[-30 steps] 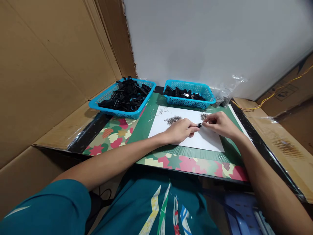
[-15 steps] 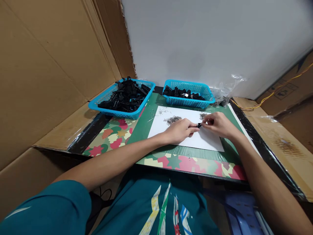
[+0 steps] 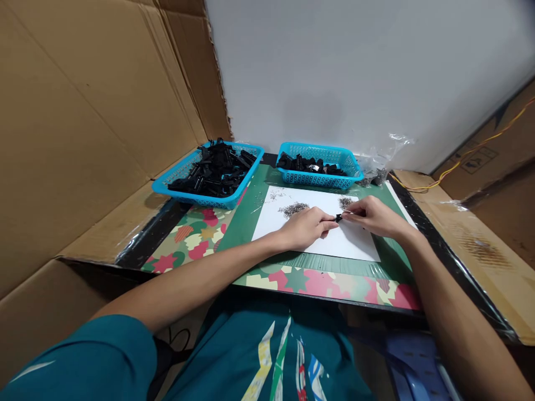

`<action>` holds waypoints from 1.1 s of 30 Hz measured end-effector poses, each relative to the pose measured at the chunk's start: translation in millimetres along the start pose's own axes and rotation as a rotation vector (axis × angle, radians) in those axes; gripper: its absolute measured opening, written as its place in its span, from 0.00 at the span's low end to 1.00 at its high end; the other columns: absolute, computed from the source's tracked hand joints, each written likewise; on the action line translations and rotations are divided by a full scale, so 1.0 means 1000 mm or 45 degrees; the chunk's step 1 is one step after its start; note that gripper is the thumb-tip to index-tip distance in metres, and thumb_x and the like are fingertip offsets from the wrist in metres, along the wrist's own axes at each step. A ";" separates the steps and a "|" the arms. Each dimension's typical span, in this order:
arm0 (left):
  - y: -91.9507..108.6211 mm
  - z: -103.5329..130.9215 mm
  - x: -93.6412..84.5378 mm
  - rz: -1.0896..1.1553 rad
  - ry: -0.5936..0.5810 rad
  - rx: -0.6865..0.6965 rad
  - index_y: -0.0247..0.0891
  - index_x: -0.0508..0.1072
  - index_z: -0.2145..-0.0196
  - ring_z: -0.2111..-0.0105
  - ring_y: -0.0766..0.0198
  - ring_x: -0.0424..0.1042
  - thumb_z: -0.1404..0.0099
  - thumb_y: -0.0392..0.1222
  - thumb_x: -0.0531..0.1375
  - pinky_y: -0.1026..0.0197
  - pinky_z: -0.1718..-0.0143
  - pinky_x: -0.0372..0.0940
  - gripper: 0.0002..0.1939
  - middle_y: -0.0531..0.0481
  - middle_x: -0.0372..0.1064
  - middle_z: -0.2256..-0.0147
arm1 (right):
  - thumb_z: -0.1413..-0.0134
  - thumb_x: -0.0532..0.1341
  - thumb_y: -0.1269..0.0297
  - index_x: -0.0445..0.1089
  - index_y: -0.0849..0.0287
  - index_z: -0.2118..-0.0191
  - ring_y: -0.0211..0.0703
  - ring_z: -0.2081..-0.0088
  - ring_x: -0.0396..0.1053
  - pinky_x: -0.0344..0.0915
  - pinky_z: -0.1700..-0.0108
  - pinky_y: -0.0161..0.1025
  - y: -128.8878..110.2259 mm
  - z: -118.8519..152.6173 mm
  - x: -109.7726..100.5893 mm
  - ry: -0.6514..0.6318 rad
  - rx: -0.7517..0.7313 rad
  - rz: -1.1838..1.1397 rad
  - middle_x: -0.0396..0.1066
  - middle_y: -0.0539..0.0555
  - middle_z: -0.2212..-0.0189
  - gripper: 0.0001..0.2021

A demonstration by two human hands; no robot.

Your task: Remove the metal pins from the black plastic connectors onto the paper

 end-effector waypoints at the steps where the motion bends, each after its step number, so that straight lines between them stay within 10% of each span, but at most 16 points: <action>1: 0.001 0.000 0.000 -0.003 -0.006 -0.001 0.37 0.76 0.73 0.73 0.62 0.70 0.25 0.49 0.57 0.59 0.65 0.57 0.21 0.51 0.75 0.74 | 0.34 0.60 0.46 0.66 0.58 0.78 0.38 0.75 0.47 0.43 0.72 0.40 0.000 0.001 -0.001 -0.012 -0.002 0.009 0.53 0.47 0.80 0.25; 13: 0.000 0.001 0.001 -0.060 -0.010 -0.011 0.38 0.82 0.58 0.70 0.61 0.72 0.24 0.51 0.56 0.60 0.66 0.57 0.18 0.51 0.76 0.72 | 0.33 0.52 0.31 0.79 0.58 0.65 0.44 0.69 0.67 0.63 0.65 0.41 0.005 -0.002 0.002 0.540 0.033 -0.276 0.69 0.55 0.71 0.34; 19: 0.003 0.002 0.000 -0.096 0.002 -0.010 0.38 0.78 0.65 0.70 0.61 0.71 0.23 0.50 0.54 0.60 0.66 0.56 0.19 0.50 0.76 0.71 | 0.42 0.59 0.27 0.75 0.60 0.69 0.38 0.83 0.60 0.59 0.80 0.38 0.004 -0.008 0.010 0.463 0.260 -0.726 0.66 0.51 0.81 0.34; 33: 0.000 0.001 0.001 -0.104 0.013 -0.005 0.37 0.81 0.55 0.69 0.60 0.74 0.23 0.49 0.55 0.61 0.67 0.59 0.17 0.49 0.77 0.70 | 0.49 0.71 0.34 0.75 0.62 0.69 0.48 0.74 0.79 0.77 0.67 0.44 0.007 -0.011 0.017 0.268 0.262 -0.882 0.80 0.62 0.73 0.29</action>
Point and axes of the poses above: each hand's wrist, its own z-axis away from the middle knuckle, its own x-axis out of the palm, y = z × x, the point moved 1 cm from there along -z, towards the middle knuckle
